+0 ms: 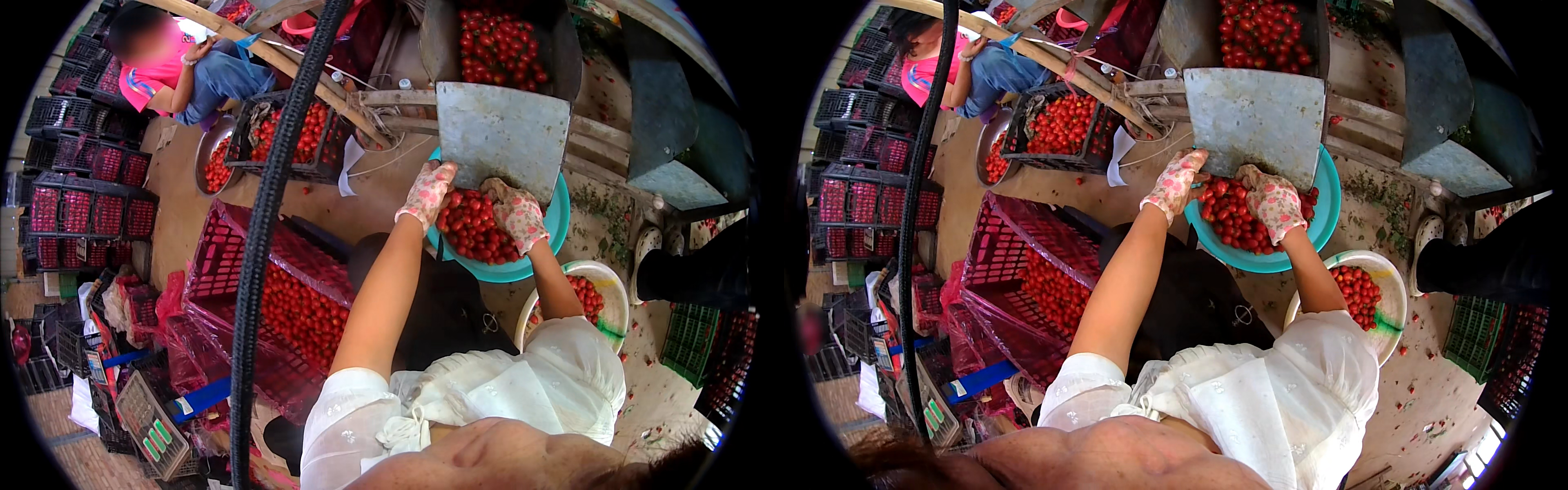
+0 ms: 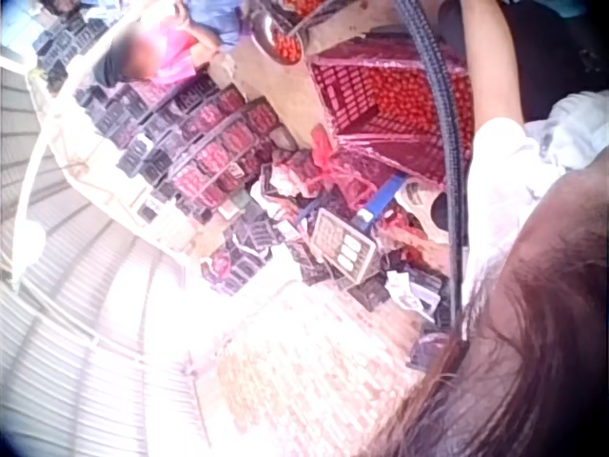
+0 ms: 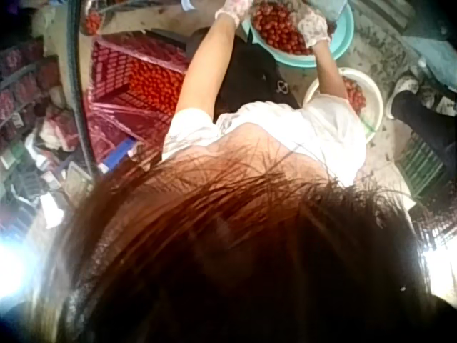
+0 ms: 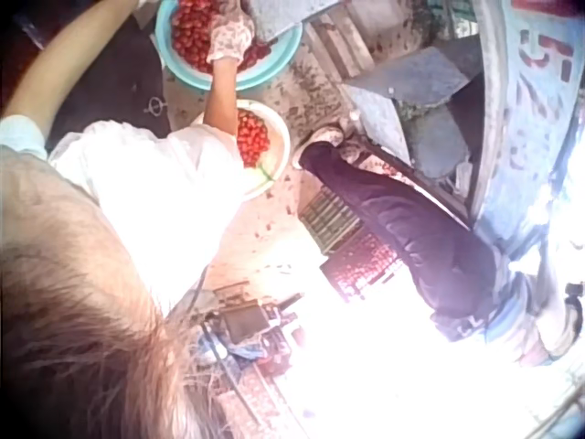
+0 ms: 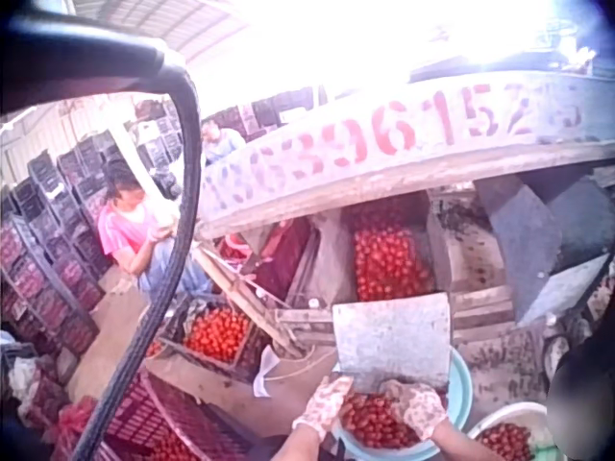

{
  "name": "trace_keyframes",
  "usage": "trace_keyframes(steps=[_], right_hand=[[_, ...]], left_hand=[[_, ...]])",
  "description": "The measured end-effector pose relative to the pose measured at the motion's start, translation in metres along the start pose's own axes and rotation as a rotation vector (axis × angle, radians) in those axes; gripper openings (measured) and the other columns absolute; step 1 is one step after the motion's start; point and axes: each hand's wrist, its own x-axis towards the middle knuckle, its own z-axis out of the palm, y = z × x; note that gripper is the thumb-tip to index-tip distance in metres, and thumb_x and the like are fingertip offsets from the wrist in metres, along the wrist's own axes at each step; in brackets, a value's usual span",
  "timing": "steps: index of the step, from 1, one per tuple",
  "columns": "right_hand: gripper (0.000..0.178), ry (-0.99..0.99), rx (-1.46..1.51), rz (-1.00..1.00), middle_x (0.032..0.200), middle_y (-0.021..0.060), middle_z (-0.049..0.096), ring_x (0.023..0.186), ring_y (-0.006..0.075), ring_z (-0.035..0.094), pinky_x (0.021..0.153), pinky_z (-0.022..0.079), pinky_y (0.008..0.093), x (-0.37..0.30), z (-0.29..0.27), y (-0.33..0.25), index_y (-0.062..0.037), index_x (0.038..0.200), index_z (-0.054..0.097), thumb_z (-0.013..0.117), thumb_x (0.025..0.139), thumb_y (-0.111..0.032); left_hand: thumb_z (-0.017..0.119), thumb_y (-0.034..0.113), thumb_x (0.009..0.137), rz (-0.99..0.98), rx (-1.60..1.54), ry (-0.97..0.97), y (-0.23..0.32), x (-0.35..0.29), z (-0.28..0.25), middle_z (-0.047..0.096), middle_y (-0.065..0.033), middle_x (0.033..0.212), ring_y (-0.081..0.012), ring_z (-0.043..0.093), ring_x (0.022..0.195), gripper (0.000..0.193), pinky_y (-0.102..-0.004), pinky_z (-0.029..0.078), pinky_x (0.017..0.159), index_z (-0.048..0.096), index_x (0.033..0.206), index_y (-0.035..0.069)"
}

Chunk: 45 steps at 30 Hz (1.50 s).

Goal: The person ties a plastic bag full of small red tomatoes inside a crate, places a new liner in an empty crate, and then pours more tomatoes from a blue bowl into the new crate before sorting them by hand.

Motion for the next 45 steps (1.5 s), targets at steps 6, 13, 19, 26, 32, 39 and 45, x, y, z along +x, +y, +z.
trace_keyframes(steps=[6, 13, 19, 26, 32, 39, 45], right_hand=[[0.030, 0.095, -0.057, 0.001, 0.091, 0.0112, 0.062, 0.086, 0.0314, 0.058, 0.075, 0.046, 0.0413, 0.018, 0.018, 0.031, -0.0152, 0.105, 0.052, 0.050, 0.075, -0.013], [0.030, 0.101, -0.062, -0.021, 0.097, 0.0164, 0.060, 0.089, 0.0343, 0.056, 0.079, 0.045, 0.0420, 0.072, 0.022, 0.076, -0.0145, 0.108, 0.052, 0.044, 0.080, -0.011], [0.037, 0.337, 0.230, -0.191, 0.099, 0.0138, 0.061, 0.095, 0.0315, 0.056, 0.083, 0.044, 0.0377, 0.045, 0.032, 0.093, -0.0114, 0.113, 0.050, 0.044, 0.078, -0.004], [0.031, 0.378, -0.005, 0.102, 0.098, 0.0105, 0.060, 0.082, 0.0282, 0.060, 0.072, 0.049, 0.0405, 0.020, 0.123, 0.106, -0.0135, 0.104, 0.057, 0.047, 0.075, -0.009], [0.030, 0.076, -0.520, -0.049, 0.124, 0.0089, 0.045, 0.119, 0.0234, 0.040, 0.101, 0.025, 0.0448, 0.090, 0.153, 0.022, -0.0129, 0.109, 0.051, 0.044, 0.080, -0.017], [0.043, -0.033, -0.639, 0.090, 0.131, 0.0059, 0.038, 0.119, 0.0275, 0.037, 0.095, 0.024, 0.0561, 0.089, 0.126, 0.071, -0.0268, 0.115, 0.051, 0.053, 0.073, -0.024], [0.034, 0.149, -0.383, 0.475, 0.126, 0.0103, 0.041, 0.109, 0.0317, 0.044, 0.093, 0.035, 0.0431, 0.024, 0.082, 0.159, -0.0243, 0.109, 0.057, 0.054, 0.076, -0.030]], left_hand=[[0.058, 0.034, 0.078, -0.008, 0.050, -0.004, 0.000, 0.006, 0.006, 0.039, -0.0085, 0.126, -0.0265, 0.046, 0.106, 0.070, -0.0398, 0.043, 0.081, 0.024, 0.133, 0.007], [0.055, 0.025, 0.082, 0.106, 0.031, 0.089, -0.006, 0.016, -0.007, 0.041, -0.0126, 0.123, -0.0289, 0.045, 0.111, 0.060, -0.0407, 0.038, 0.092, 0.026, 0.130, 0.003], [0.055, 0.018, 0.081, 0.154, -0.127, 0.245, -0.002, 0.013, -0.013, 0.045, -0.0114, 0.115, -0.0278, 0.050, 0.104, 0.054, -0.0378, 0.044, 0.086, 0.028, 0.127, 0.007], [0.056, 0.017, 0.081, 0.165, -0.228, 0.262, -0.001, 0.008, -0.001, 0.047, -0.0111, 0.107, -0.0290, 0.056, 0.097, 0.052, -0.0366, 0.048, 0.079, 0.029, 0.124, 0.010], [0.054, 0.018, 0.083, 0.209, -0.220, 0.268, 0.001, 0.001, -0.001, 0.048, -0.0114, 0.106, -0.0311, 0.056, 0.098, 0.043, -0.0367, 0.050, 0.077, 0.034, 0.119, 0.006], [0.058, 0.016, 0.079, 0.160, -0.187, 0.275, 0.006, -0.002, 0.000, 0.049, -0.0110, 0.103, -0.0297, 0.057, 0.094, 0.053, -0.0369, 0.049, 0.077, 0.029, 0.122, 0.008], [0.058, 0.016, 0.079, 0.149, -0.228, 0.209, 0.008, 0.000, 0.002, 0.048, -0.0115, 0.104, -0.0289, 0.056, 0.094, 0.052, -0.0372, 0.048, 0.077, 0.031, 0.121, 0.005]])
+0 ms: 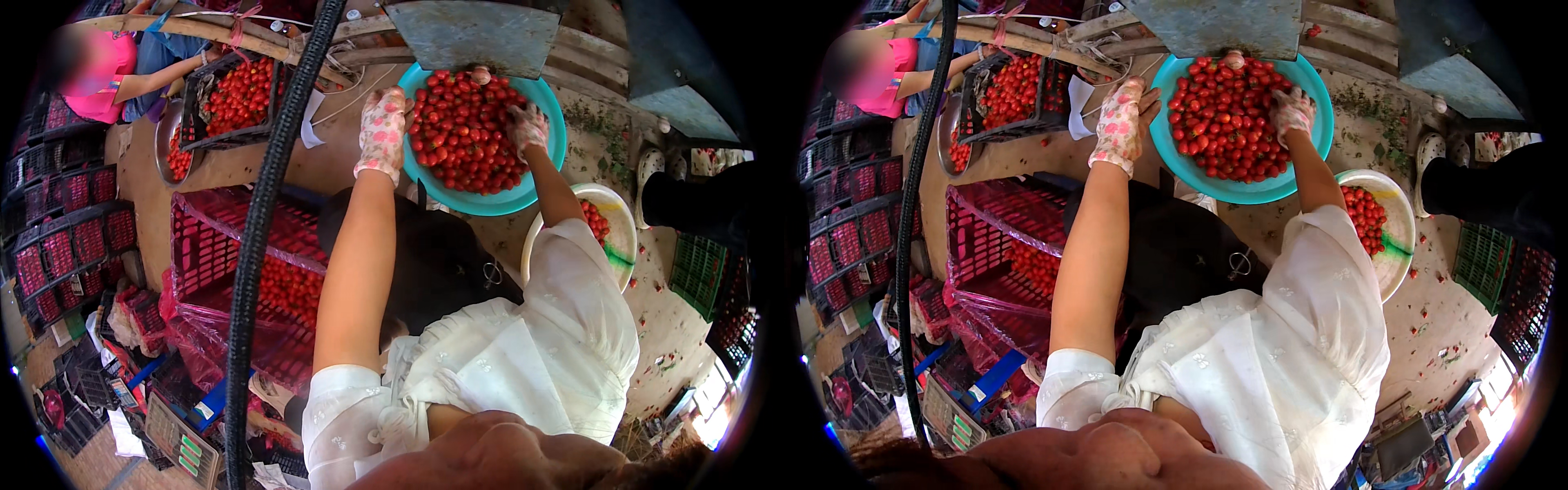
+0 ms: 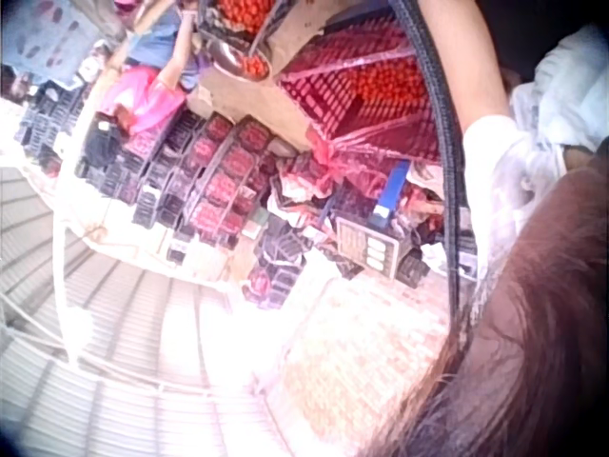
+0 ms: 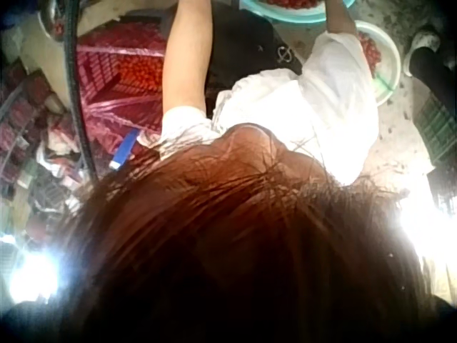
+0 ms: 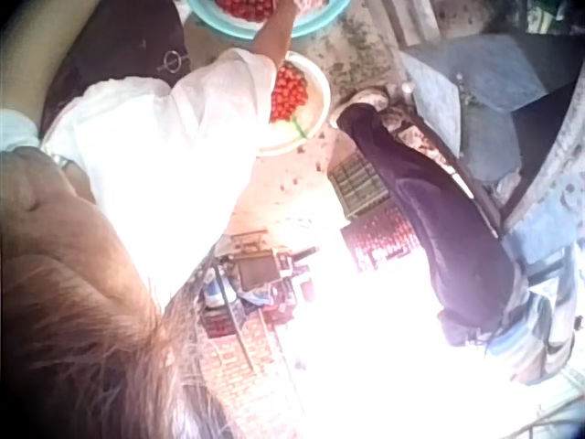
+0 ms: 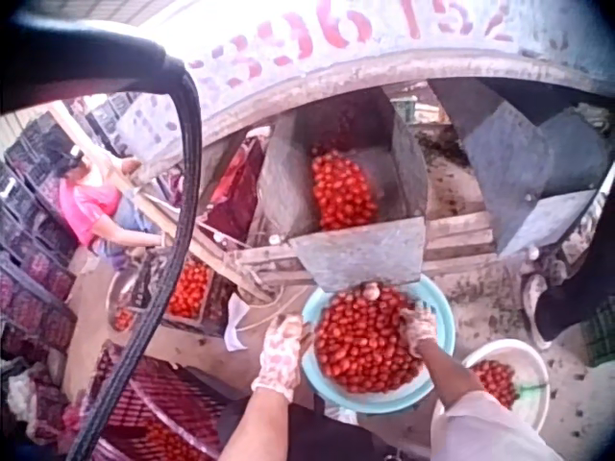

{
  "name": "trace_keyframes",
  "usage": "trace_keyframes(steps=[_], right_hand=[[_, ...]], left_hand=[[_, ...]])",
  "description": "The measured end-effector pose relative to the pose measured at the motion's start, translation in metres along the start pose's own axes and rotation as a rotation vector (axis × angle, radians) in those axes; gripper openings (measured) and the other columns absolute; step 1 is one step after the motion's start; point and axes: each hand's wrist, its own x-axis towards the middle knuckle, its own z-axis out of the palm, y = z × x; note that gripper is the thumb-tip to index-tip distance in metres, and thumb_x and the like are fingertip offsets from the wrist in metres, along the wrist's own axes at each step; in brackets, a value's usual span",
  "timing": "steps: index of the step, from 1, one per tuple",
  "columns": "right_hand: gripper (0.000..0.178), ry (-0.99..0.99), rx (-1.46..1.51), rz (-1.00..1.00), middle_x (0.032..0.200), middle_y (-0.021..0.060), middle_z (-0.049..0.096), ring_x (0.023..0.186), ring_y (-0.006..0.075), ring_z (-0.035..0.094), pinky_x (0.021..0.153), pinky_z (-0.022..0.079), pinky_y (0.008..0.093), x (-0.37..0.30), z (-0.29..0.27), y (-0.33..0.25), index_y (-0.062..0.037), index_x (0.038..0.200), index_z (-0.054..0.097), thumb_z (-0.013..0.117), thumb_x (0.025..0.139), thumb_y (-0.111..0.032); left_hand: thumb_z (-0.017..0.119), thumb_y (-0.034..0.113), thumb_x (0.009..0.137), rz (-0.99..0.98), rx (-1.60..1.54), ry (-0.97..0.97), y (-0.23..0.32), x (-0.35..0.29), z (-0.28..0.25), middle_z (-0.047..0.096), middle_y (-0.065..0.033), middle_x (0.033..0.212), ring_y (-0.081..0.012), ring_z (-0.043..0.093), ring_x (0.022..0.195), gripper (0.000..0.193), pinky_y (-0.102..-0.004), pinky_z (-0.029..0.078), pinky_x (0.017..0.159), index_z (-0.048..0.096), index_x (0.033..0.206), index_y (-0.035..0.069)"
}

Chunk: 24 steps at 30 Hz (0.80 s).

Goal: The person ties a plastic bag full of small red tomatoes inside a crate, places a new liner in an empty crate, and then pours more tomatoes from a blue bowl into the new crate before sorting them by hand.

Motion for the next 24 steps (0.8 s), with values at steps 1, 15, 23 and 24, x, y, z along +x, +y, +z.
trace_keyframes(steps=[1, 15, 23, 24], right_hand=[[0.036, 0.110, 0.066, -0.071, 0.125, 0.0135, 0.041, 0.110, 0.0335, 0.043, 0.094, 0.036, 0.0439, -0.010, 0.019, 0.020, -0.0235, 0.112, 0.055, 0.052, 0.077, -0.028], [0.044, -0.393, 0.247, -0.188, 0.145, 0.0061, 0.011, 0.128, 0.0406, 0.018, 0.097, 0.031, 0.0498, -0.116, 0.058, -0.135, -0.0285, 0.126, 0.040, 0.039, 0.084, -0.019], [0.024, 0.021, -0.260, -0.298, 0.110, 0.0139, 0.054, 0.093, 0.0258, 0.057, 0.073, 0.048, 0.0373, -0.062, 0.059, -0.003, -0.0111, 0.103, 0.050, 0.034, 0.086, -0.014], [0.027, 0.051, -0.393, -0.262, 0.111, 0.0149, 0.054, 0.098, 0.0243, 0.056, 0.077, 0.047, 0.0349, -0.044, 0.034, 0.001, -0.0114, 0.107, 0.050, 0.034, 0.086, -0.015]], left_hand=[[0.057, 0.017, 0.080, -0.003, 0.007, -0.038, -0.001, 0.002, -0.001, 0.048, -0.0117, 0.104, -0.0292, 0.056, 0.095, 0.048, -0.0375, 0.047, 0.078, 0.034, 0.119, 0.003], [0.046, 0.017, 0.088, -0.037, -0.035, -0.015, -0.002, -0.010, -0.008, 0.047, -0.0156, 0.110, -0.0316, 0.050, 0.106, 0.027, -0.0382, 0.045, 0.086, 0.045, 0.106, -0.003], [0.051, 0.019, 0.086, -0.030, -0.094, 0.004, -0.004, -0.009, -0.005, 0.049, -0.0146, 0.104, -0.0294, 0.053, 0.101, 0.028, -0.0373, 0.047, 0.083, 0.046, 0.103, -0.003], [0.051, 0.019, 0.086, -0.034, -0.098, 0.016, -0.004, -0.008, -0.006, 0.049, -0.0146, 0.104, -0.0293, 0.053, 0.100, 0.028, -0.0371, 0.047, 0.083, 0.046, 0.103, -0.003]])
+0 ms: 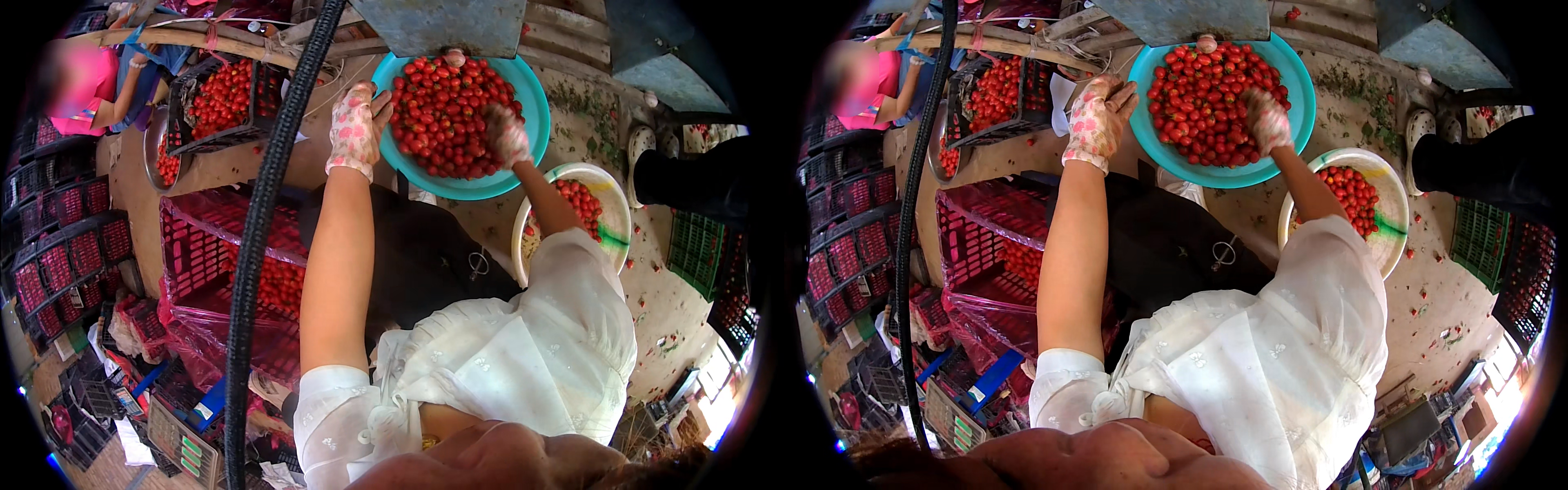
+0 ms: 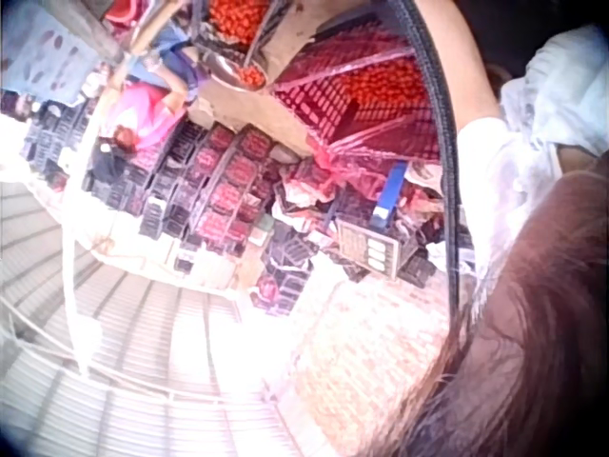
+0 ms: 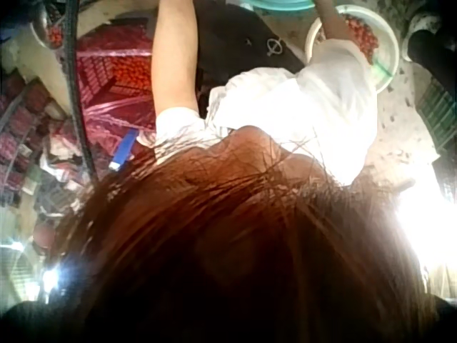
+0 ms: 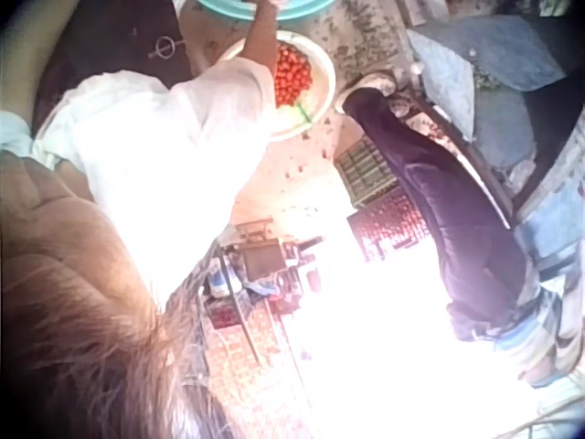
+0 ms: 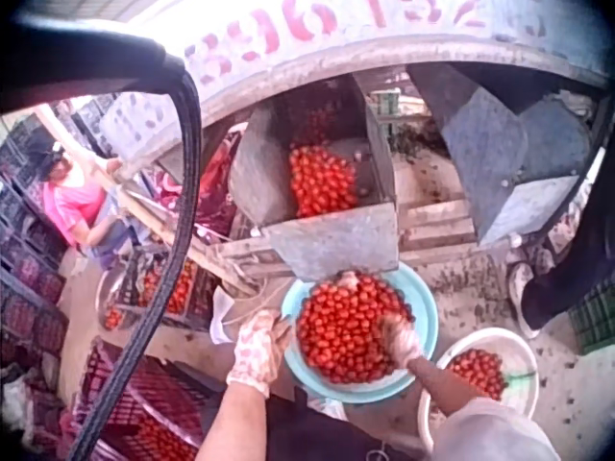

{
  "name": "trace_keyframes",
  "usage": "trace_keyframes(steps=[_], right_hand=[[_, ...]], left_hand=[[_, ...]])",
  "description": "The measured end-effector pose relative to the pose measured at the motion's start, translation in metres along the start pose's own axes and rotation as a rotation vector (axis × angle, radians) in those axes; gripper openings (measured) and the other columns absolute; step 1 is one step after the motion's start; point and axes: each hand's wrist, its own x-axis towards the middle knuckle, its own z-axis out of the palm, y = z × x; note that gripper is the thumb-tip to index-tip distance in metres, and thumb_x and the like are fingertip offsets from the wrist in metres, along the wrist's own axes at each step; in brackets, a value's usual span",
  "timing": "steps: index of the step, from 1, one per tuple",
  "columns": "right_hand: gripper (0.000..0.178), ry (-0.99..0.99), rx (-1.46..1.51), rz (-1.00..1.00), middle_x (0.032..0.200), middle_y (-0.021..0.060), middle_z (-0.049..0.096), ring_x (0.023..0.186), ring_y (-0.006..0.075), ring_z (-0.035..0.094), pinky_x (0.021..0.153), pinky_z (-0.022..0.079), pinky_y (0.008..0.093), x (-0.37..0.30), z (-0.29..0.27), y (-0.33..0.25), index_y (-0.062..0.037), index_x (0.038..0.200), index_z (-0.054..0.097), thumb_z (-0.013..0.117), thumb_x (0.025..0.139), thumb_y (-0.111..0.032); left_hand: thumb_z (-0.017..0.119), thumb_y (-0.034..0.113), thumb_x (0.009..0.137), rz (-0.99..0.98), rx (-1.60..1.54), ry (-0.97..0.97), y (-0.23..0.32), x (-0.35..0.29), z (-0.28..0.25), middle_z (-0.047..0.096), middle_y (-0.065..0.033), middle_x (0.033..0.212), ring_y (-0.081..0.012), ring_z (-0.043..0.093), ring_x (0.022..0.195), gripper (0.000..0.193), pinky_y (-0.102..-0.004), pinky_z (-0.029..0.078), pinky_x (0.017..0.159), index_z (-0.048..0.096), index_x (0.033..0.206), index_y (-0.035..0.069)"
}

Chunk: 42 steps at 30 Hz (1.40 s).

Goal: The person ties a plastic bag full of small red tomatoes inside a crate, places a new liner in an empty crate, and then pours more tomatoes from a blue bowl into the new crate before sorting them by hand.

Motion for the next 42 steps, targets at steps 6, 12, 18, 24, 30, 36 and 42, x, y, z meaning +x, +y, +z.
trace_keyframes(steps=[6, 12, 18, 24, 30, 36, 42], right_hand=[[0.039, -0.173, 0.516, 0.079, 0.128, 0.0092, 0.044, 0.116, 0.0247, 0.043, 0.095, 0.037, 0.0350, 0.082, 0.035, 0.035, -0.0160, 0.121, 0.047, 0.042, 0.082, -0.009], [0.035, -0.392, 0.403, 0.068, 0.117, 0.0088, 0.053, 0.113, 0.0242, 0.046, 0.092, 0.039, 0.0340, 0.105, -0.008, 0.008, -0.0153, 0.113, 0.051, 0.045, 0.080, -0.009], [0.030, -0.190, -0.117, -0.404, 0.115, 0.0073, 0.052, 0.089, 0.0241, 0.058, 0.074, 0.045, 0.0379, 0.054, -0.002, 0.020, -0.0104, 0.104, 0.051, 0.054, 0.078, -0.025], [0.029, -0.732, 0.571, -0.693, 0.106, 0.0105, 0.054, 0.094, 0.0226, 0.056, 0.075, 0.044, 0.0330, 0.066, -0.045, -0.050, -0.0074, 0.102, 0.051, 0.056, 0.076, -0.020], [0.042, 0.137, 1.160, -0.986, 0.121, 0.0067, 0.047, 0.104, 0.0207, 0.052, 0.086, 0.042, 0.0329, 0.143, -0.129, -0.181, -0.0113, 0.121, 0.045, 0.047, 0.079, -0.007], [0.023, 0.693, 0.876, -0.721, 0.096, 0.0143, 0.056, 0.091, 0.0287, 0.055, 0.080, 0.044, 0.0370, 0.113, -0.155, -0.134, -0.0090, 0.104, 0.053, 0.046, 0.083, -0.016], [0.031, 0.107, 0.857, 0.055, 0.108, 0.0136, 0.056, 0.101, 0.0311, 0.052, 0.085, 0.042, 0.0380, 0.049, -0.166, -0.013, -0.0137, 0.115, 0.047, 0.044, 0.085, -0.013]], left_hand=[[0.051, 0.018, 0.086, -0.016, 0.023, -0.055, -0.006, 0.004, 0.017, 0.049, -0.0145, 0.103, -0.0292, 0.054, 0.098, 0.027, -0.0372, 0.047, 0.082, 0.046, 0.103, -0.002], [0.052, 0.016, 0.085, 0.026, -0.016, -0.027, -0.001, 0.009, -0.001, 0.049, -0.0139, 0.101, -0.0296, 0.055, 0.097, 0.025, -0.0378, 0.047, 0.082, 0.047, 0.102, -0.002], [0.052, 0.017, 0.085, 0.033, -0.044, -0.023, -0.002, 0.009, 0.006, 0.051, -0.0149, 0.101, -0.0275, 0.056, 0.096, 0.025, -0.0361, 0.048, 0.081, 0.048, 0.101, -0.002], [0.052, 0.011, 0.075, 0.383, 1.542, -1.010, -0.022, -0.002, -0.015, 0.059, -0.0096, 0.077, -0.0198, 0.059, 0.071, 0.012, -0.0362, 0.047, 0.064, 0.056, 0.083, 0.003], [0.060, 0.006, 0.066, 0.102, 1.620, -1.132, -0.015, -0.009, -0.008, 0.056, -0.0100, 0.078, -0.0251, 0.055, 0.083, 0.018, -0.0360, 0.041, 0.072, 0.054, 0.082, 0.000], [0.053, 0.016, 0.074, 0.231, 1.525, -0.958, -0.023, 0.001, -0.021, 0.056, -0.0091, 0.083, -0.0228, 0.054, 0.083, 0.019, -0.0335, 0.041, 0.074, 0.056, 0.087, 0.003], [0.048, 0.037, 0.075, -0.056, 1.130, -0.302, -0.007, -0.010, -0.002, 0.056, -0.0156, 0.101, -0.0307, 0.051, 0.099, 0.040, -0.0366, 0.038, 0.085, 0.055, 0.097, 0.005]])
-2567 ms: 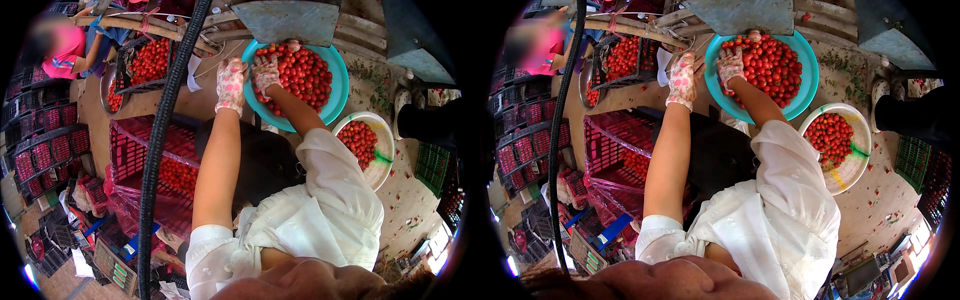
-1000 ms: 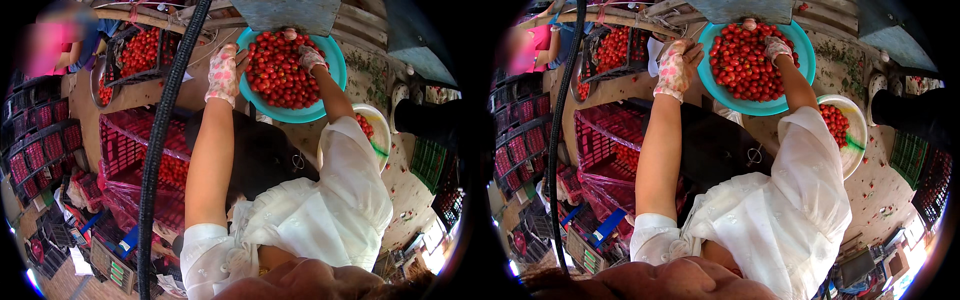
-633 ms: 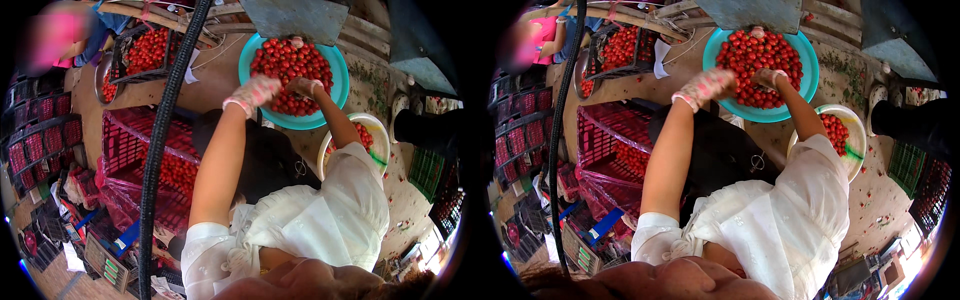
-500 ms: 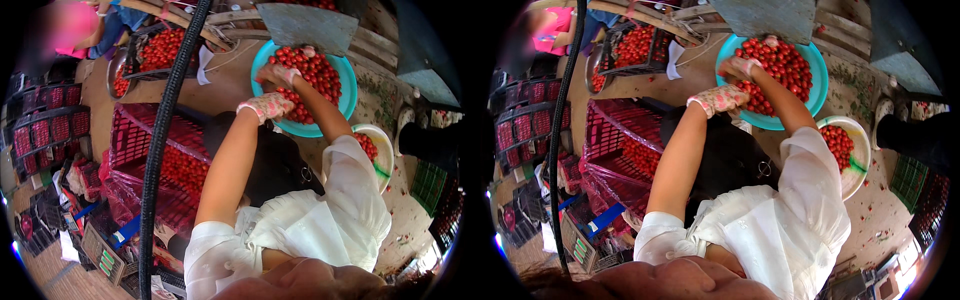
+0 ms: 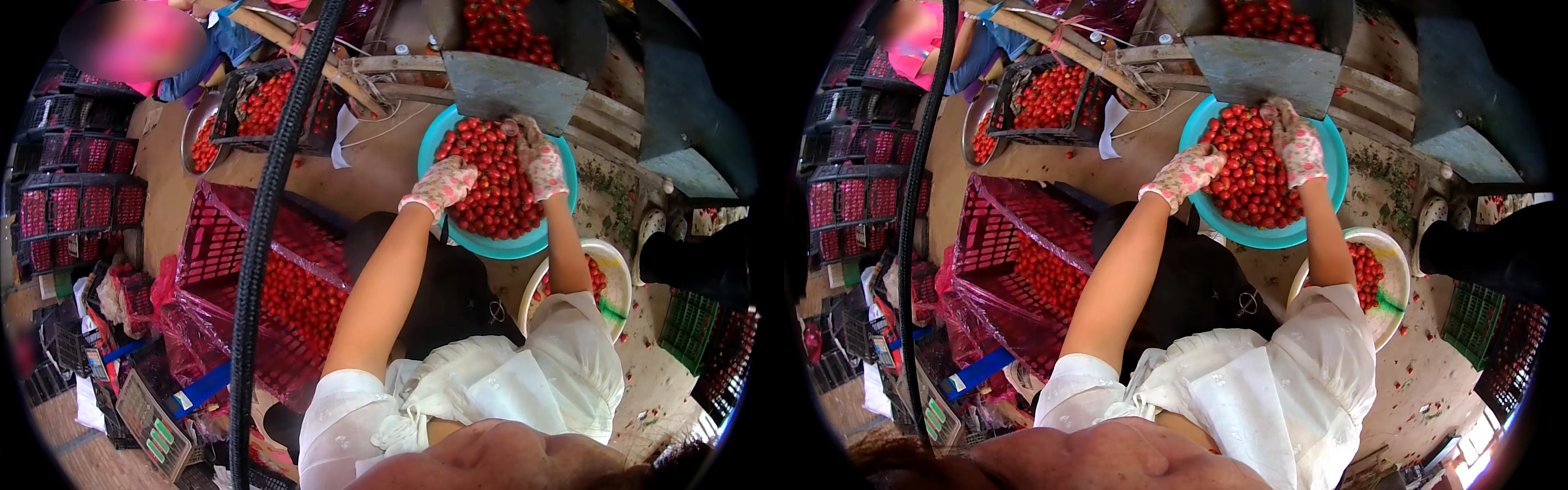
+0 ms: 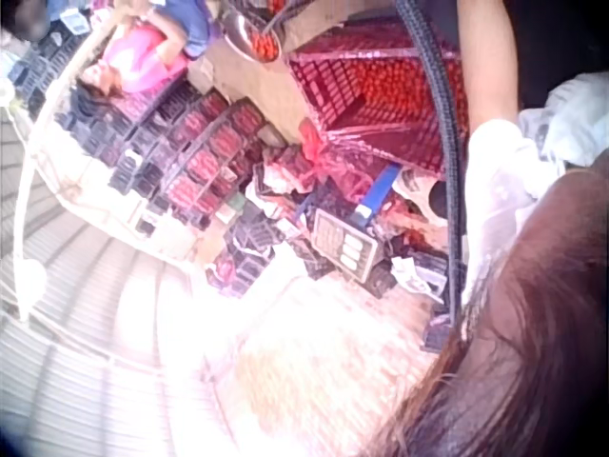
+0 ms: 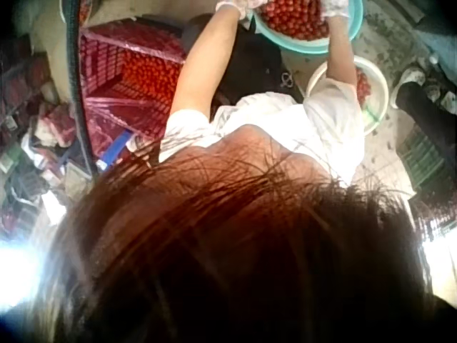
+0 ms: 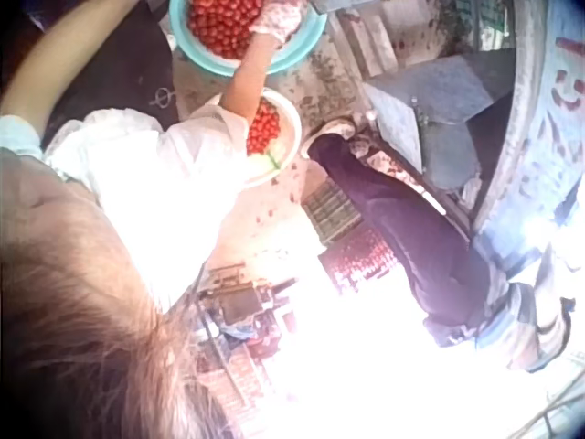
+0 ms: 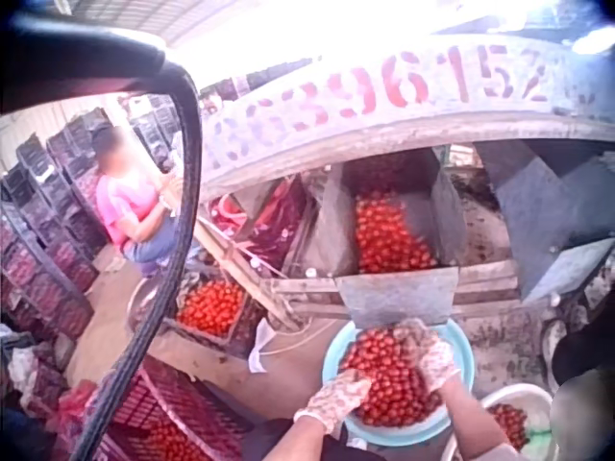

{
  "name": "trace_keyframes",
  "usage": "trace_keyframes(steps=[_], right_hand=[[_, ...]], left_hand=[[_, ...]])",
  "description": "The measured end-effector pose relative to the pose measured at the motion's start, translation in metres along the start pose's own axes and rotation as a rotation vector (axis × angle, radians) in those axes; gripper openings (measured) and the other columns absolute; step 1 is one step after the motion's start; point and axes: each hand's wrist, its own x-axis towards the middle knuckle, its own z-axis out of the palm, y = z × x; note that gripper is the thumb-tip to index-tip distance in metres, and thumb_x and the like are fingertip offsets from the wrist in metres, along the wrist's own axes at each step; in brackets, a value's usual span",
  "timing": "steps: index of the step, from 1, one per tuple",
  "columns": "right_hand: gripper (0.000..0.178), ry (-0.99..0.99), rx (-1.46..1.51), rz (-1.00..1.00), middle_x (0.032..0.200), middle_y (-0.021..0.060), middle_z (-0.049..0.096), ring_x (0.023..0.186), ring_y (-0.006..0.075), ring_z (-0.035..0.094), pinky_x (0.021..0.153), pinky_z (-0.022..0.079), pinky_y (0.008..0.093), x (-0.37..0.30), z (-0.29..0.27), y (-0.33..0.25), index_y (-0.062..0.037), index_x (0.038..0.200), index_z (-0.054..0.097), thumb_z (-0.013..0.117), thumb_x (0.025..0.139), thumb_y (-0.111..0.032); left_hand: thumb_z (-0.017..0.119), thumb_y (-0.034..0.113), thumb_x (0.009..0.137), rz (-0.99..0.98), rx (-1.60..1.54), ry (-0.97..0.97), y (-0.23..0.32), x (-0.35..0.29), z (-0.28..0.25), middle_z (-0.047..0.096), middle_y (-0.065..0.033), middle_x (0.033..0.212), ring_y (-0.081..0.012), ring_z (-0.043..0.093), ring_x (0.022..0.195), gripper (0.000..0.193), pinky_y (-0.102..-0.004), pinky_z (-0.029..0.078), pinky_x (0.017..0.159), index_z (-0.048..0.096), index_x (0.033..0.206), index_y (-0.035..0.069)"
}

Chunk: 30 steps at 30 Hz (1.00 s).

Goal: The person ties a plastic bag full of small red tomatoes inside a crate, places a new liner in an empty crate, and then pours more tomatoes from a blue bowl into the new crate before sorting them by hand.

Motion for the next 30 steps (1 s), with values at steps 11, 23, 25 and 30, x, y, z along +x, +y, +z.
trace_keyframes(steps=[11, 23, 25, 30], right_hand=[[0.038, -0.172, -0.082, -0.218, 0.103, 0.0155, 0.058, 0.092, 0.0349, 0.055, 0.078, 0.044, 0.0411, 0.021, 0.015, 0.036, -0.0088, 0.109, 0.051, 0.044, 0.072, -0.002], [0.031, -0.310, 0.010, -0.266, 0.088, 0.0168, 0.060, 0.081, 0.0348, 0.057, 0.071, 0.045, 0.0408, -0.028, -0.017, -0.004, -0.0093, 0.109, 0.051, 0.049, 0.078, -0.013], [0.033, -0.278, -0.003, -0.297, 0.091, 0.0165, 0.060, 0.084, 0.0343, 0.057, 0.073, 0.045, 0.0398, -0.022, -0.008, 0.009, -0.0092, 0.111, 0.051, 0.049, 0.078, -0.014], [0.035, -0.323, 0.045, -0.268, 0.102, 0.0151, 0.059, 0.092, 0.0324, 0.055, 0.079, 0.044, 0.0378, -0.007, 0.005, 0.025, -0.0073, 0.113, 0.051, 0.051, 0.078, -0.014]], left_hand=[[0.051, 0.035, 0.076, 0.029, 0.021, 0.079, 0.010, -0.001, 0.000, 0.060, -0.0172, 0.094, -0.0304, 0.056, 0.092, 0.040, -0.0369, 0.043, 0.078, 0.054, 0.100, 0.003], [0.049, 0.035, 0.078, 0.034, -0.188, 0.362, 0.003, 0.016, -0.006, 0.054, -0.0207, 0.112, -0.0321, 0.050, 0.108, 0.053, -0.0368, 0.037, 0.091, 0.047, 0.116, -0.001], [0.049, 0.035, 0.078, 0.011, -0.161, 0.393, 0.006, 0.014, -0.009, 0.055, -0.0202, 0.110, -0.0315, 0.051, 0.105, 0.052, -0.0366, 0.038, 0.089, 0.048, 0.115, -0.001], [0.051, 0.038, 0.072, 0.016, -0.362, 0.425, 0.016, 0.007, -0.008, 0.052, -0.0038, 0.075, -0.0150, 0.046, 0.066, 0.044, -0.0279, 0.038, 0.062, 0.053, 0.099, 0.003]])
